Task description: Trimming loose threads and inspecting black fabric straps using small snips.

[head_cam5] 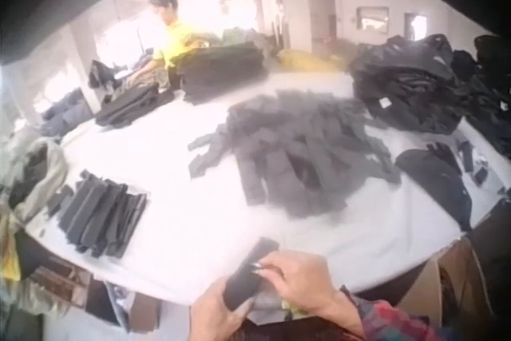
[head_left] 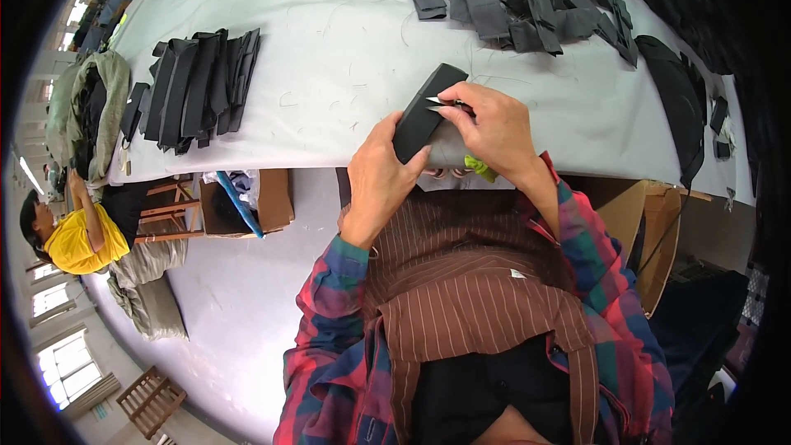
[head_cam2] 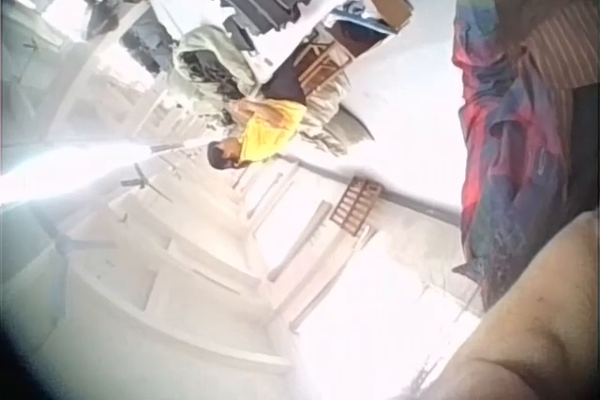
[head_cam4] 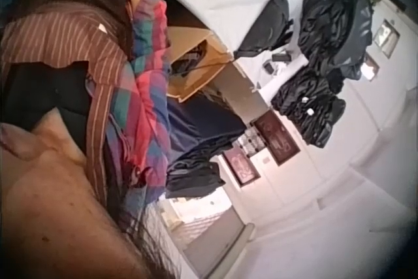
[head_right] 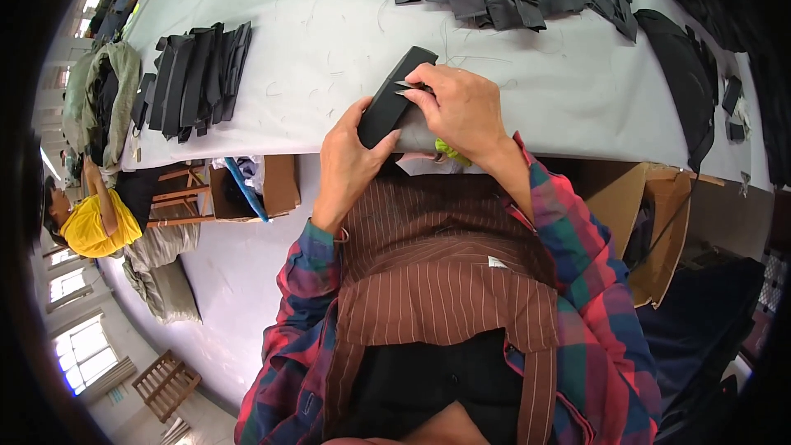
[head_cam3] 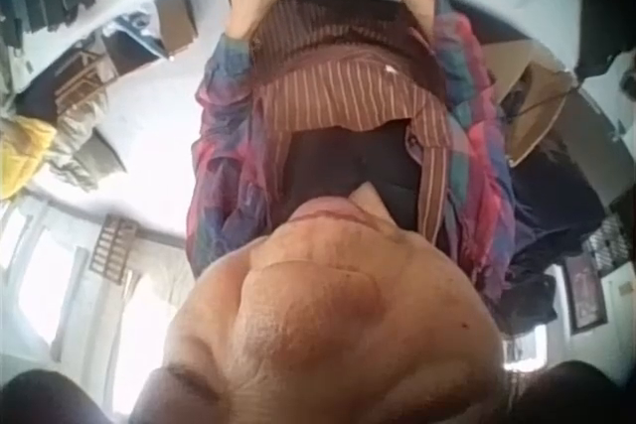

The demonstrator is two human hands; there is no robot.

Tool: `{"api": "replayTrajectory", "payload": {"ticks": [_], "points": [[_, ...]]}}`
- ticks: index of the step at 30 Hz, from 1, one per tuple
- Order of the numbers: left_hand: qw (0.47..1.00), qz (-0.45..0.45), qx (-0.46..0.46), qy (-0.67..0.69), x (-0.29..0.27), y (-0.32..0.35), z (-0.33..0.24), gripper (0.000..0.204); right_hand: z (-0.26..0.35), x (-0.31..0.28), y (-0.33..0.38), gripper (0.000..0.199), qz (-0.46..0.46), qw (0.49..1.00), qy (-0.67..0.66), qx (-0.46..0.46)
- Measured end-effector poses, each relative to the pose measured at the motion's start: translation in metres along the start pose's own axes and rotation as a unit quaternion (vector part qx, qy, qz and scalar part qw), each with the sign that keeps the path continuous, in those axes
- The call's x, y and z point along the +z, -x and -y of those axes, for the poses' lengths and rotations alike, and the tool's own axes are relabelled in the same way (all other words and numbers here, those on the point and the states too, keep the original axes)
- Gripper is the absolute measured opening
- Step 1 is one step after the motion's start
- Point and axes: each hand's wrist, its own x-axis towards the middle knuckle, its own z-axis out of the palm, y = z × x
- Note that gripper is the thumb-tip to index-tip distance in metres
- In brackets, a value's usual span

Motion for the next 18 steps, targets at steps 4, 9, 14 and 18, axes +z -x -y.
{"api": "replayTrajectory", "payload": {"ticks": [4, 9, 14, 18], "points": [[1.000, -0.013, 0.016, -0.005, 0.006, 0.005, 0.003, 0.051, -0.007, 0.006, 0.008, 0.014, 0.005, 0.999, 0.028, 0.015], [0.999, -0.003, 0.000, 0.032, -0.001, 0.001, 0.006, 0.050, -0.015, -0.008, 0.006, 0.019, -0.026, 0.991, -0.075, 0.109], [0.989, 0.106, 0.101, 0.022, -0.032, -0.009, -0.010, 0.049, -0.028, -0.017, 0.000, 0.027, -0.008, 0.957, -0.262, 0.125], [0.976, 0.104, 0.184, -0.048, -0.059, -0.023, -0.014, 0.051, -0.009, -0.033, 0.007, 0.018, 0.100, 0.904, -0.371, 0.188]]}}
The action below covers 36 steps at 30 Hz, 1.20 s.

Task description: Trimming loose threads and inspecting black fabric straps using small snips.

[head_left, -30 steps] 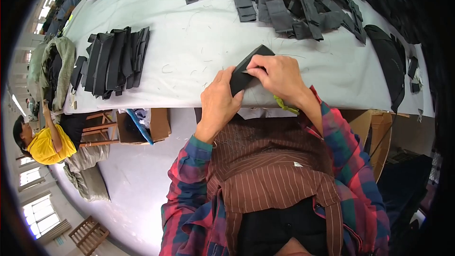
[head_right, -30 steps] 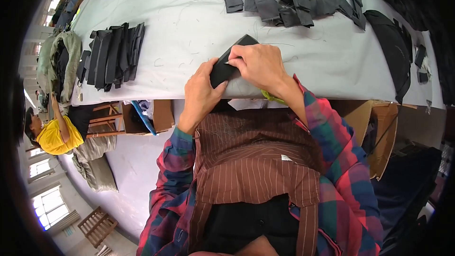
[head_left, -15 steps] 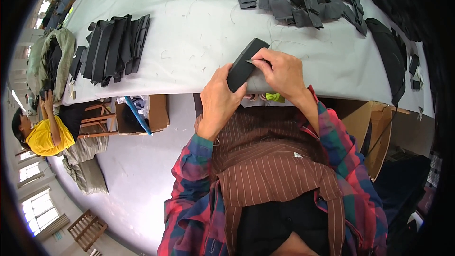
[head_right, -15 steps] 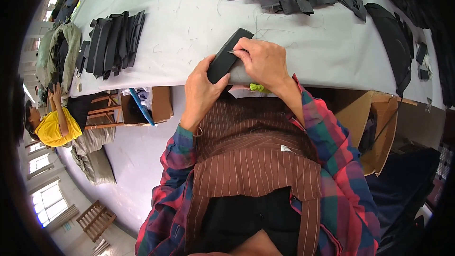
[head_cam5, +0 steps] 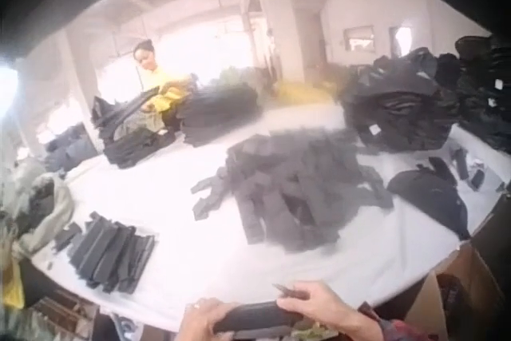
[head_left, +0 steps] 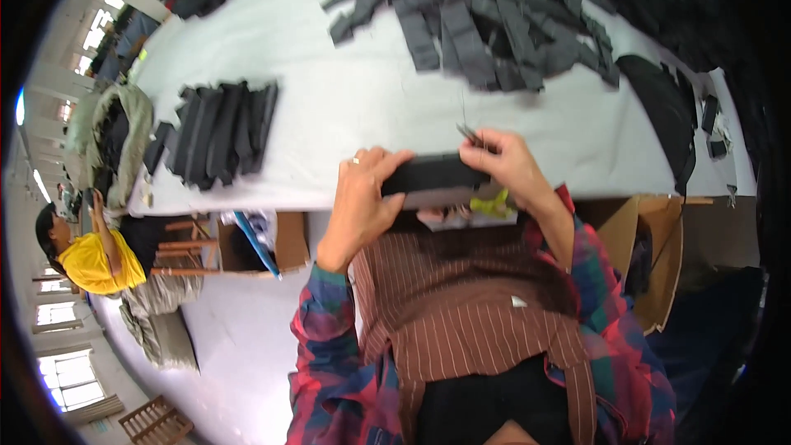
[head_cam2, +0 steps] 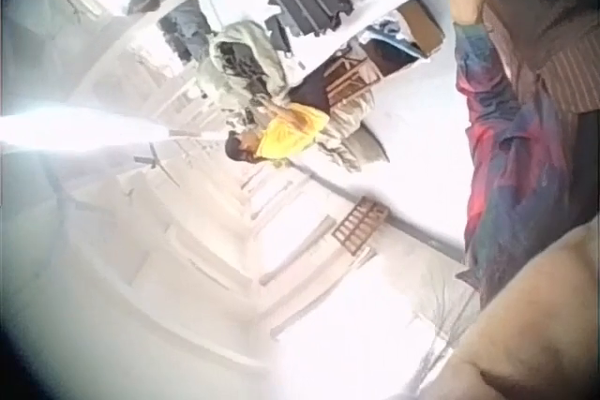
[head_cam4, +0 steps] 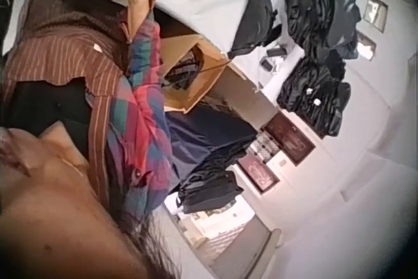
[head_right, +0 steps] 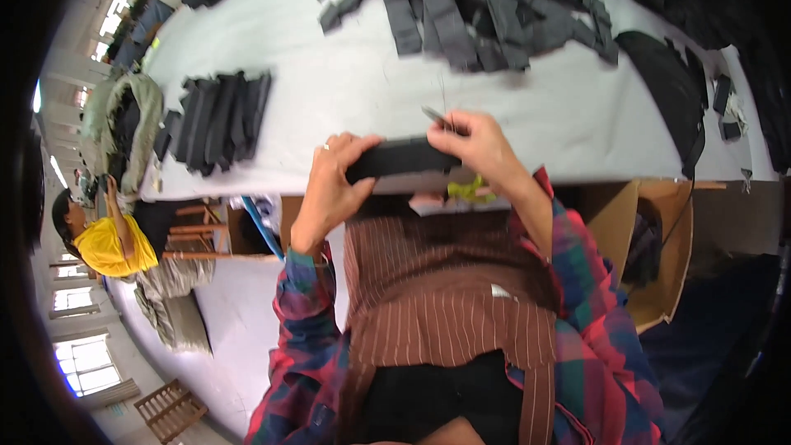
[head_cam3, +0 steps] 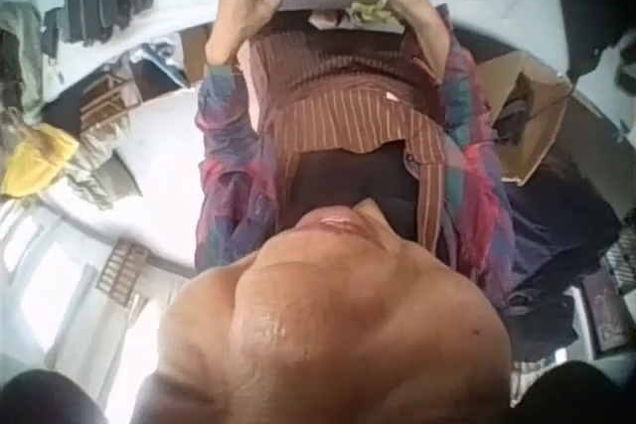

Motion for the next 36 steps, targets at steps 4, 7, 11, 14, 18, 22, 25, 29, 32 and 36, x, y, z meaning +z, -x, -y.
{"api": "replayTrajectory", "payload": {"ticks": [4, 7, 11, 14, 18, 22, 25, 29, 32, 36], "points": [[0.998, -0.049, 0.041, -0.022, -0.014, -0.008, 0.003, 0.055, 0.010, 0.008, 0.012, 0.019, 0.012, 0.989, -0.138, 0.060], [0.980, -0.193, 0.009, 0.050, -0.011, -0.016, 0.005, 0.073, 0.015, 0.013, 0.012, 0.018, 0.027, 0.974, -0.201, 0.099], [0.887, -0.314, -0.131, 0.311, 0.029, -0.021, 0.000, 0.083, 0.008, 0.030, 0.011, 0.017, -0.025, 0.942, -0.317, 0.110], [0.756, -0.131, -0.156, 0.622, 0.051, -0.016, -0.005, 0.052, 0.007, 0.044, 0.008, 0.015, -0.054, 0.921, -0.374, 0.096], [0.689, -0.103, -0.126, 0.706, 0.059, -0.019, -0.019, 0.040, 0.007, 0.051, 0.010, 0.013, -0.083, 0.911, -0.394, 0.088], [0.665, -0.201, -0.199, 0.691, 0.065, -0.017, -0.024, 0.038, 0.002, 0.060, 0.017, 0.012, -0.076, 0.928, -0.359, 0.060], [0.678, -0.204, -0.222, 0.671, 0.067, -0.015, -0.018, 0.043, 0.004, 0.065, 0.023, 0.011, -0.066, 0.935, -0.341, 0.063], [0.663, -0.177, -0.213, 0.695, 0.063, -0.013, -0.020, 0.047, -0.002, 0.065, 0.031, 0.012, -0.026, 0.926, -0.369, 0.083], [0.624, -0.153, -0.210, 0.737, 0.056, -0.009, -0.022, 0.048, -0.002, 0.069, 0.033, 0.012, -0.022, 0.901, -0.420, 0.105], [0.660, -0.192, -0.208, 0.696, 0.041, -0.006, -0.047, 0.051, 0.006, 0.066, 0.030, 0.014, -0.032, 0.878, -0.469, 0.096]]}}
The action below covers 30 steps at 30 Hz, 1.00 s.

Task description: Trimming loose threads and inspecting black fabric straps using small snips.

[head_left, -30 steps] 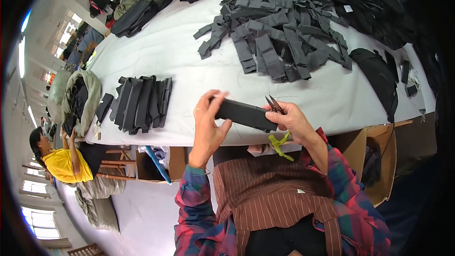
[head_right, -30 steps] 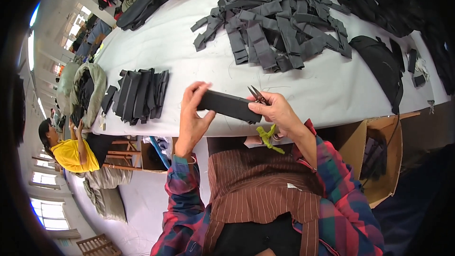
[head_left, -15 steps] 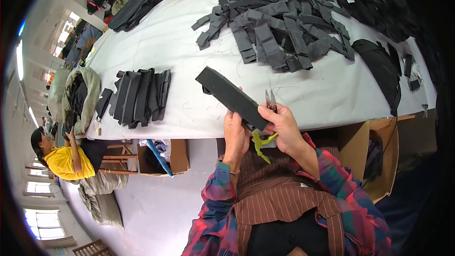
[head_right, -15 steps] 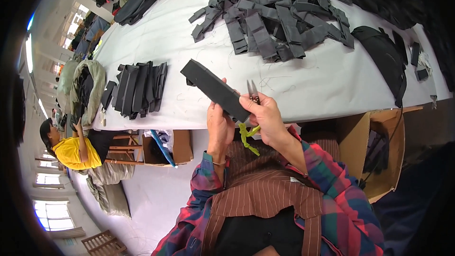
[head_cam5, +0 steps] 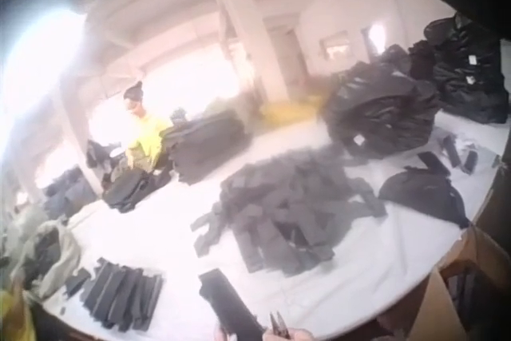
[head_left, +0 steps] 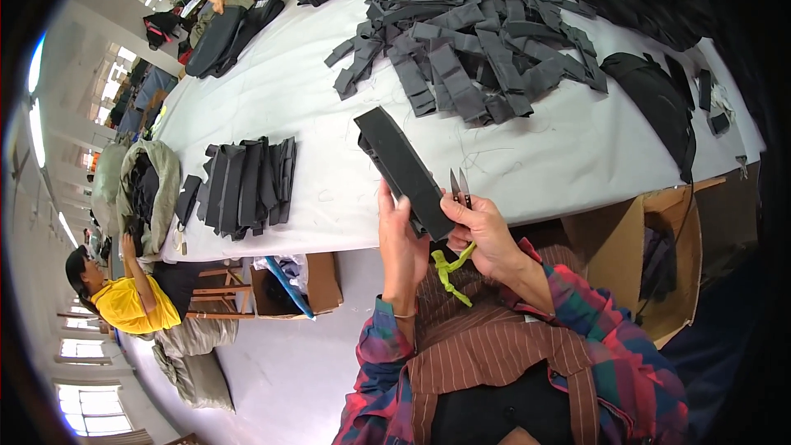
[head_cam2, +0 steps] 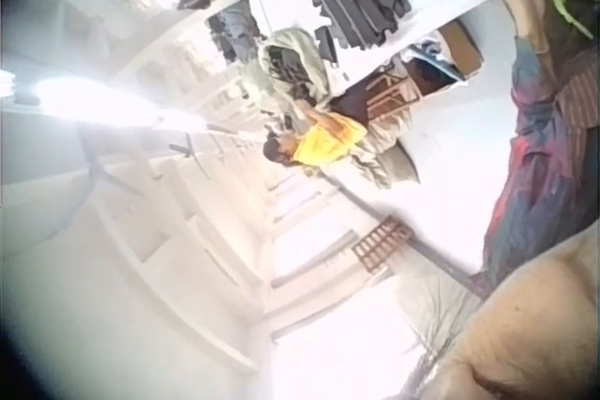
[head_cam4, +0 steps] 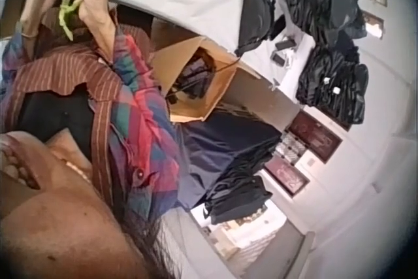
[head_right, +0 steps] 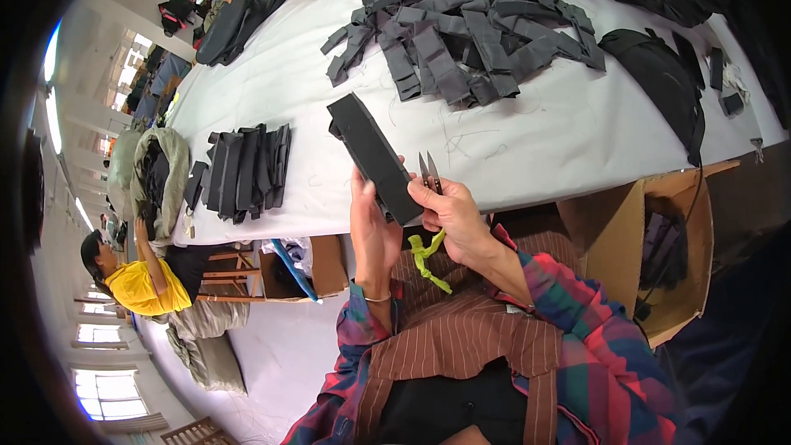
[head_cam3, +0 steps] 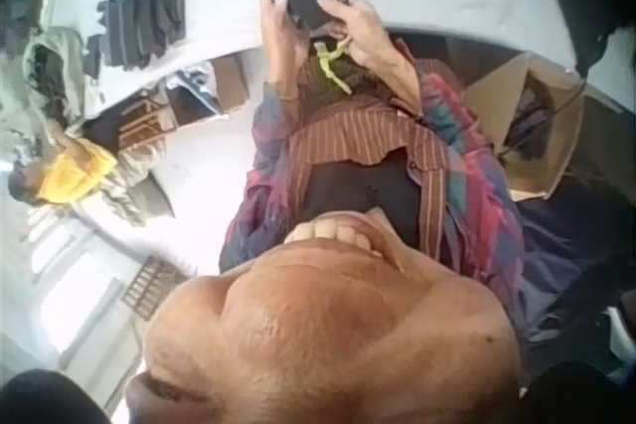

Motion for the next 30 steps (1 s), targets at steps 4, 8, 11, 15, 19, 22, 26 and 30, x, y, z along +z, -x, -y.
{"api": "replayTrajectory", "payload": {"ticks": [4, 8, 11, 15, 19, 22, 26, 30], "points": [[0.989, 0.129, 0.040, -0.054, -0.011, 0.008, -0.008, 0.074, 0.002, 0.005, 0.000, 0.016, 0.003, 1.000, 0.006, -0.002], [0.987, 0.150, 0.053, 0.006, -0.016, 0.017, -0.017, 0.089, 0.003, 0.012, 0.006, 0.017, 0.036, 0.999, -0.003, 0.004], [0.991, 0.111, 0.072, 0.002, -0.020, 0.018, -0.019, 0.091, 0.001, 0.018, 0.005, 0.016, 0.043, 0.999, 0.026, 0.000], [0.991, 0.060, 0.104, -0.058, -0.022, 0.030, -0.017, 0.092, -0.009, 0.020, 0.017, 0.015, 0.064, 0.993, 0.099, -0.025], [0.973, 0.043, 0.186, -0.132, -0.024, 0.037, -0.013, 0.077, -0.014, 0.018, 0.026, 0.013, 0.083, 0.982, 0.159, -0.055], [0.976, 0.046, 0.168, -0.131, -0.037, 0.031, -0.006, 0.062, -0.006, 0.025, 0.033, 0.012, 0.069, 0.967, 0.232, -0.078], [0.979, 0.071, 0.155, -0.114, -0.039, 0.019, -0.004, 0.047, 0.001, 0.018, 0.024, 0.013, 0.064, 0.925, 0.347, -0.140], [0.980, 0.071, 0.139, -0.123, -0.030, 0.012, -0.004, 0.039, 0.015, 0.015, 0.023, 0.011, 0.090, 0.914, 0.355, -0.173]]}}
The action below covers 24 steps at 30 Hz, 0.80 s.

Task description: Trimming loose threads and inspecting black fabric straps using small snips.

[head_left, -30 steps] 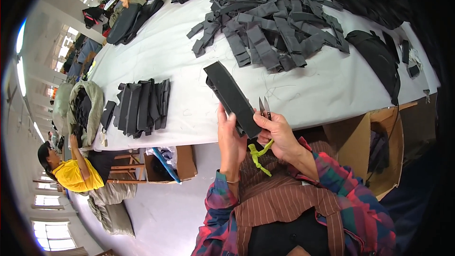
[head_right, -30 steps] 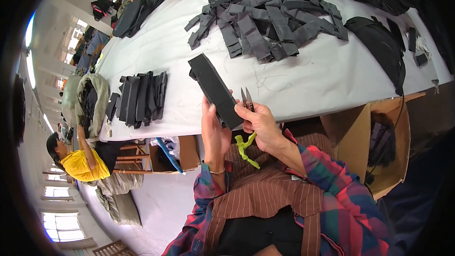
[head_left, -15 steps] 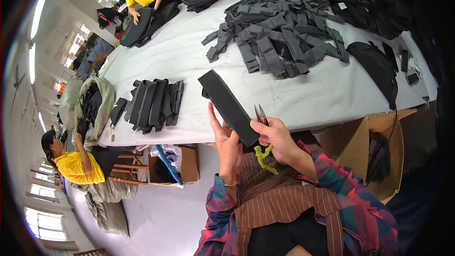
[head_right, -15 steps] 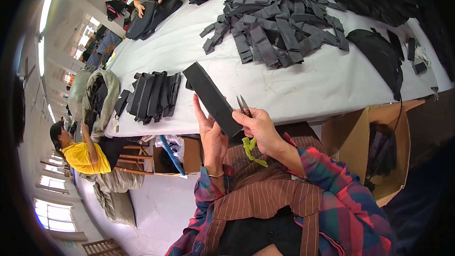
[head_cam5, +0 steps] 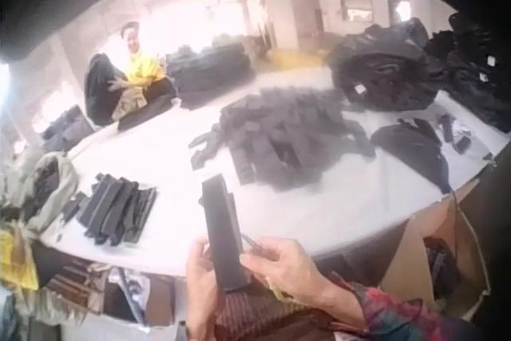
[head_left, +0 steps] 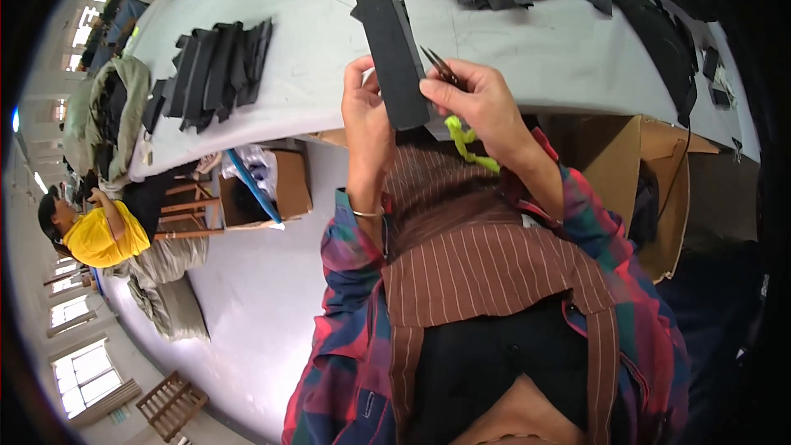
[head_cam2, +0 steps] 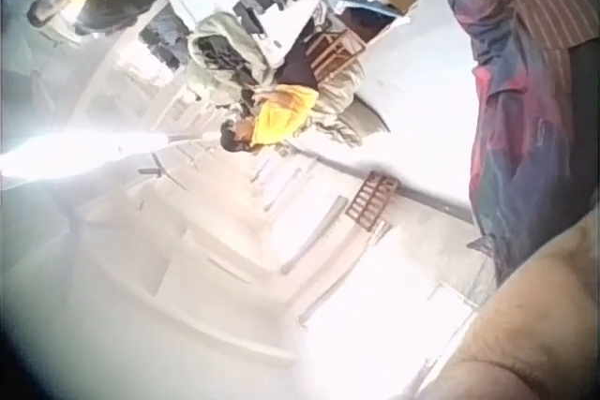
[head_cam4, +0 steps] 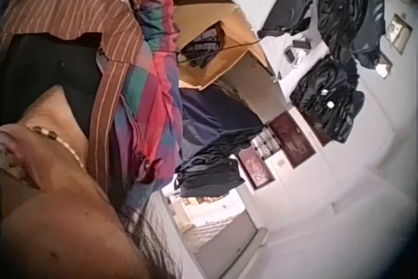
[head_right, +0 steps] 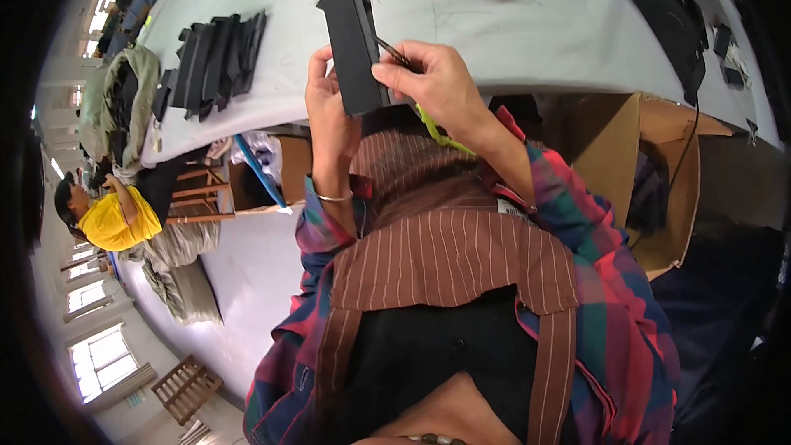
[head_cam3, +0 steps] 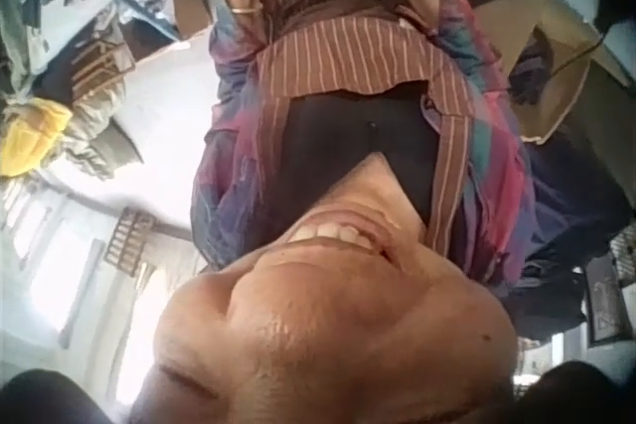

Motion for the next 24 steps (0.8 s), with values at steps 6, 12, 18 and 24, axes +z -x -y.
{"api": "replayTrajectory", "payload": {"ticks": [6, 12, 18, 24], "points": [[0.997, 0.025, -0.070, -0.003, 0.003, 0.005, 0.007, 0.021, -0.014, -0.012, 0.001, 0.017, -0.015, 0.998, 0.062, -0.018], [0.998, 0.000, -0.059, 0.017, -0.007, 0.013, 0.001, 0.027, 0.009, -0.020, 0.006, 0.026, -0.039, 0.902, 0.396, -0.166], [0.997, -0.005, -0.054, 0.061, -0.007, 0.011, 0.001, 0.019, 0.000, -0.012, -0.002, 0.016, -0.053, 0.861, 0.411, -0.297], [0.991, 0.065, -0.076, 0.085, -0.007, 0.015, 0.003, 0.015, -0.001, -0.009, -0.009, 0.011, -0.060, 0.842, 0.420, -0.334]]}}
